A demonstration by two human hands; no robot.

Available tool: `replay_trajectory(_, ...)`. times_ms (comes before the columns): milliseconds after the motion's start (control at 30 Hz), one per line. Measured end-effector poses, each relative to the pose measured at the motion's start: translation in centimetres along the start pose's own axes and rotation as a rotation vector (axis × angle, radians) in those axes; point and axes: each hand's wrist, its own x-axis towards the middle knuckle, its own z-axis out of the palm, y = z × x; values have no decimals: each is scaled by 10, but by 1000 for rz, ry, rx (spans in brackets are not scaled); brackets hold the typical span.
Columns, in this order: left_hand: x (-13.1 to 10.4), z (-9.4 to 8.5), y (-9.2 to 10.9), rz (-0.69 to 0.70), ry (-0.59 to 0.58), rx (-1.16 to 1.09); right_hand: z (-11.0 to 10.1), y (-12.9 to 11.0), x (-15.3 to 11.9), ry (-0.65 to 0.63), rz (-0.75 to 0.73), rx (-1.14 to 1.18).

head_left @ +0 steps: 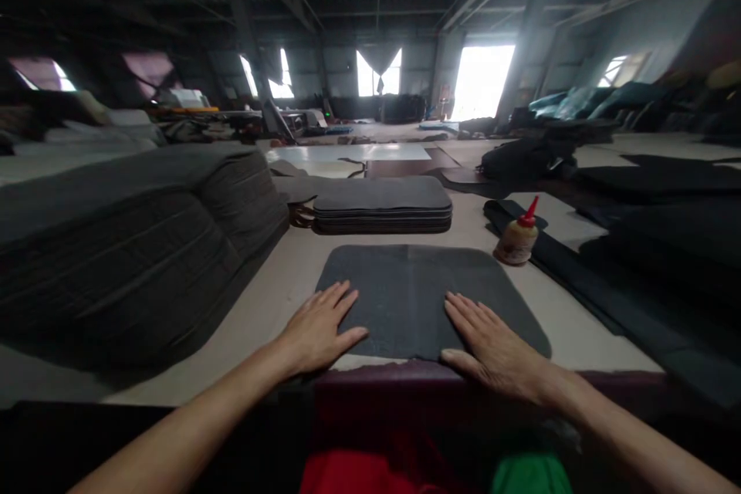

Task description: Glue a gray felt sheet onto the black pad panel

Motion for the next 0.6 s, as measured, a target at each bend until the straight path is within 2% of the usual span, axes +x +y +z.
replay_trajectory(100,19,-20,5,10,62,18,-22,11,10,19,-26,113)
replay_trajectory(200,66,-32,22,151,98,-10,-51,8,52,155,-73,121)
replay_trajectory(267,103,-31,33,267,94,-38,-67,4,87,203,-87,90)
replay_trajectory(333,133,-22,41,348,88,-64,-73,5,119,210,-78,58)
replay_trajectory(400,153,-8,44,380,108,-90,-68,11,144,199,-77,31)
replay_trajectory(467,160,7,45,379,144,-118,-52,20,157,192,-93,20)
replay_trajectory(600,159,26,42,350,188,-164,-14,35,161,236,-103,5)
